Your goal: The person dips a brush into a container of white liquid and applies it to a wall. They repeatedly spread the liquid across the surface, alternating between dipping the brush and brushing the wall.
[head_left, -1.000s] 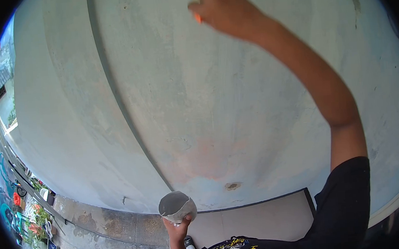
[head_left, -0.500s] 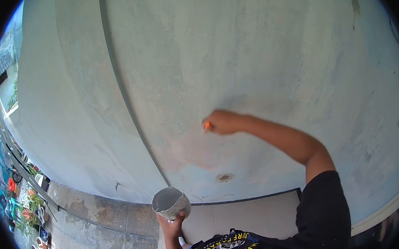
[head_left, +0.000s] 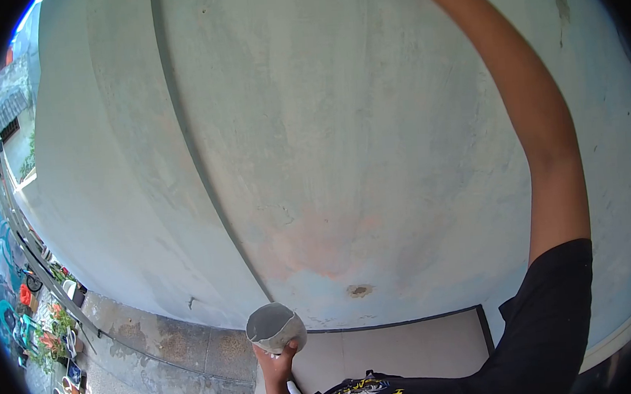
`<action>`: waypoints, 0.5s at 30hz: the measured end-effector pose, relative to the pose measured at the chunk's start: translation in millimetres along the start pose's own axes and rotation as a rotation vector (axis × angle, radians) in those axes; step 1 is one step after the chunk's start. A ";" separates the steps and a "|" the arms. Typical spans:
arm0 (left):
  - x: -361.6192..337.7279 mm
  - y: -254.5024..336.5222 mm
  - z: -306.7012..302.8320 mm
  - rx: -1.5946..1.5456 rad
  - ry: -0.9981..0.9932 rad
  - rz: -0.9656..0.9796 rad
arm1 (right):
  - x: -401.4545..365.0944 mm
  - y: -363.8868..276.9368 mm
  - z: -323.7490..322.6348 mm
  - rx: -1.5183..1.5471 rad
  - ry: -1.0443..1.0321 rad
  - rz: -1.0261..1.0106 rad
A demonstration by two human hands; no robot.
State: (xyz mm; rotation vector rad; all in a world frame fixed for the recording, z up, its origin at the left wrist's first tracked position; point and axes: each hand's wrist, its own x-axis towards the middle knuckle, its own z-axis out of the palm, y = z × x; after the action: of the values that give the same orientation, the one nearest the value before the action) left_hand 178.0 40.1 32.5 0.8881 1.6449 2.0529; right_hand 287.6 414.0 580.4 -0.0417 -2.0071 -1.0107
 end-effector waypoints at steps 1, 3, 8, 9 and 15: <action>0.7 -2.4 -0.3 0.005 0.009 0.017 | -29.7 -18.7 27.3 -0.029 0.090 -0.137; 2.0 -3.9 -2.4 0.004 -0.007 -0.003 | -91.7 -89.7 40.5 -0.140 -0.100 -0.038; 3.4 0.7 -6.0 0.024 -0.068 -0.040 | -237.1 -250.0 54.3 0.368 -0.218 0.066; 5.3 -1.3 -6.7 0.005 -0.090 -0.032 | -268.9 -283.1 62.9 0.468 -0.267 0.112; 11.7 -0.8 -6.1 -0.060 -0.158 -0.003 | -382.2 -383.1 104.5 1.025 -0.754 0.428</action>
State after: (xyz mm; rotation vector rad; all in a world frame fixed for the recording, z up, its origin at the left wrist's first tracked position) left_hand 165.2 43.2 33.9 0.9995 1.4934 1.9642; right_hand 310.8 350.6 33.3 -0.3147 -2.7955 0.4504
